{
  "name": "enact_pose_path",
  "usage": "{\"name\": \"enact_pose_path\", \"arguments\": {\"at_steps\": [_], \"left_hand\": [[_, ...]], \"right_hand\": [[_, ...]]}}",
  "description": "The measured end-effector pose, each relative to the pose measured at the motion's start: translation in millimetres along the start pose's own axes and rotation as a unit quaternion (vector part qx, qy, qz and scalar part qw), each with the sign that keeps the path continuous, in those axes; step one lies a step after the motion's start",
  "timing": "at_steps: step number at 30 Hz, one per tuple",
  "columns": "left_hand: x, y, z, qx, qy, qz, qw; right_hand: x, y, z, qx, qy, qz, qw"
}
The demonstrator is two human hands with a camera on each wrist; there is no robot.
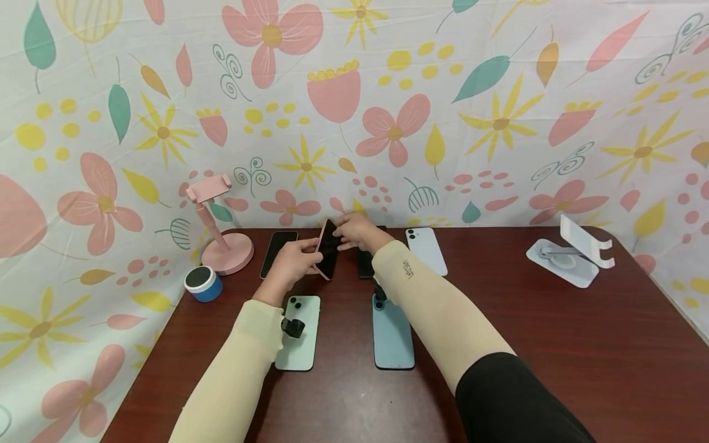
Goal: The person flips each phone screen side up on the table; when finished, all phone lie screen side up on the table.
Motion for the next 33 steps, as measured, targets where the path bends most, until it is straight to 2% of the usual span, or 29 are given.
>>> {"name": "enact_pose_path", "arguments": {"at_steps": [5,12,19,23,28,33], "left_hand": [[-0.6,-3.1,-0.5,0.005,-0.012,0.006,0.9999],[-1.3,-7.4,6.2,0.006,-0.031,0.011,0.9994],[-1.5,-11.2,10.0,0.019,-0.034,0.008,0.9992],[-1.2,-12.9,13.5,0.061,-0.039,0.011,0.9973],[0.5,-13.1,15.0,0.13,-0.033,0.017,0.9908],[0.6,-12.7,15.7,0.169,-0.044,0.018,0.9845]], "right_hand": [[-0.5,0.0,-0.3,-0.022,0.001,-0.008,0.9997],[-0.3,4.8,-1.8,-0.084,-0.01,-0.014,0.9963],[-3.3,8.3,-1.5,-0.103,-0.029,-0.008,0.9943],[-2.9,12.7,-2.3,-0.145,-0.04,-0.001,0.9886],[-3.1,16.5,-1.2,-0.199,-0.055,0.001,0.9785],[-3.3,18.8,-1.9,-0.217,-0.06,0.006,0.9744]]}}
Point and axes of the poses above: each hand's wrist, its own x-axis towards the middle knuckle, its own y-axis out of the palm, z = x × y, the point moved 7 cm from there along x, towards the middle knuckle, and after that the axes turned 6 degrees about y, right-handed, at the moved point
